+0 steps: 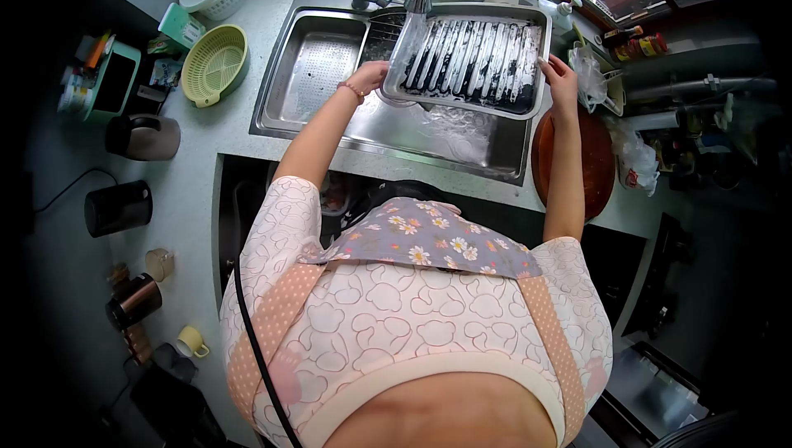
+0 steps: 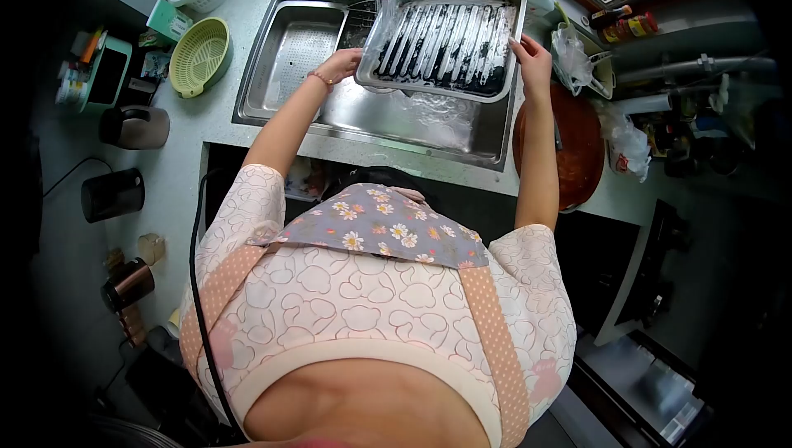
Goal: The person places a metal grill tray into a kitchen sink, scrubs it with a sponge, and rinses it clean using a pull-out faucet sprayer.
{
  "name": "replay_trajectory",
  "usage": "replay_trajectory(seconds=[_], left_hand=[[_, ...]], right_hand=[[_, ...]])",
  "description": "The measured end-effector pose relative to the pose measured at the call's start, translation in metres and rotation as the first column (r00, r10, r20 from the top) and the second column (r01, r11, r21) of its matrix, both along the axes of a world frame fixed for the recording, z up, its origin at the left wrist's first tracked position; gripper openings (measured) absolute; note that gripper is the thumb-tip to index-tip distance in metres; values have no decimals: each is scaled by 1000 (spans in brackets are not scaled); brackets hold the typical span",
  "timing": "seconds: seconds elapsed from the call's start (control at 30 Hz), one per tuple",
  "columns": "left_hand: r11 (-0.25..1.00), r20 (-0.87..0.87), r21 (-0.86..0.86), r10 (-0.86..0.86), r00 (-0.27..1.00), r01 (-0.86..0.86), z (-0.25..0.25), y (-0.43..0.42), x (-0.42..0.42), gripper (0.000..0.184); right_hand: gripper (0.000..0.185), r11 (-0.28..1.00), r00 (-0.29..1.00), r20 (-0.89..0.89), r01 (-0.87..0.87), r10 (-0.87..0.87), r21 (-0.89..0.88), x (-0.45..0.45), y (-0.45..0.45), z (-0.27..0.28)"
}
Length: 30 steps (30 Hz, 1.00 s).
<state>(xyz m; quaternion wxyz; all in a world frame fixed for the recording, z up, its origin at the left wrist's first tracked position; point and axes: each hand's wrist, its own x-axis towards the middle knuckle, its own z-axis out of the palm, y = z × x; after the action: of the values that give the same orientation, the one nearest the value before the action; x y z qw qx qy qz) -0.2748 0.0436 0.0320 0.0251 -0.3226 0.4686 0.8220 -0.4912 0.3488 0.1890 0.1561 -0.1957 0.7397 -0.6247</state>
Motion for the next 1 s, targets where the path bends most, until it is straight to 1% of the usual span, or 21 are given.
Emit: replay_trajectory(seconds=[0.1, 0.13, 0.23, 0.27, 0.37, 0.4, 0.5, 0.53, 0.63, 0.67, 0.73, 0.77, 0.8, 0.83, 0.9, 0.97, 1.0], left_hand=[[995, -55, 81, -47, 997, 52, 2, -5, -15, 29], [997, -57, 69, -14, 998, 18, 4, -6, -22, 33], [989, -193, 127, 95, 977, -71, -7, -20, -35, 34], [990, -195, 106, 114, 974, -95, -11, -26, -39, 35], [975, -218, 85, 218, 951, -204, 16, -26, -42, 35], [973, -262, 61, 232, 937, -224, 12, -31, -45, 37], [966, -335, 31, 251, 908, -255, 5, -43, -48, 40], [956, -370, -81, 232, 899, -280, 11, -44, -47, 42], [942, -386, -112, 253, 887, -317, 31, -45, -38, 42], [939, -396, -97, 268, 878, -331, 38, -45, -33, 42], [931, -419, -69, 299, 857, -358, 50, -47, -22, 42], [920, -424, -100, 305, 852, -379, 56, -48, -15, 42], [906, -432, -131, 312, 846, -401, 63, -49, -8, 42], [892, -438, -160, 320, 840, -424, 70, -49, 1, 42], [873, -433, -207, 323, 842, -442, 86, -49, 20, 42], [863, -410, -229, 333, 849, -450, 101, -51, 41, 41], [851, -406, -252, 339, 848, -461, 104, -52, 49, 41]], right_hand=[[33, 997, 996, -76, 36, -42, -75, 12, 0, 6], [34, 995, 996, -73, 39, -46, -94, 12, 1, 1], [34, 986, 992, -77, 87, -99, -142, 25, 4, -9], [35, 983, 992, -60, 97, -107, -155, 29, 5, -12], [39, 959, 986, -18, 155, -165, -239, 29, 12, -34], [40, 948, 987, 8, 154, -159, -279, 31, 12, -39], [40, 908, 981, 113, 190, -159, -374, 35, 11, -54], [38, 889, 979, 137, 197, -153, -414, 28, 11, -67], [35, 800, 921, 384, 281, -69, -530, 18, 10, -108], [31, 768, 882, 470, 276, 36, -578, 13, 10, -123], [31, 746, 780, 622, 373, 71, -552, 20, -3, -138], [31, 736, 719, 689, 417, 91, -533, 24, -10, -145], [31, 731, 701, 705, 425, 107, -534, 21, -18, -164], [31, 729, 678, 717, 407, 162, -550, 22, -25, -175], [31, 760, 631, 761, 419, 149, -497, 23, -45, -194], [33, 803, 596, 789, 392, 150, -449, 24, -67, -214], [34, 823, 578, 802, 377, 150, -425, 27, -79, -216]])
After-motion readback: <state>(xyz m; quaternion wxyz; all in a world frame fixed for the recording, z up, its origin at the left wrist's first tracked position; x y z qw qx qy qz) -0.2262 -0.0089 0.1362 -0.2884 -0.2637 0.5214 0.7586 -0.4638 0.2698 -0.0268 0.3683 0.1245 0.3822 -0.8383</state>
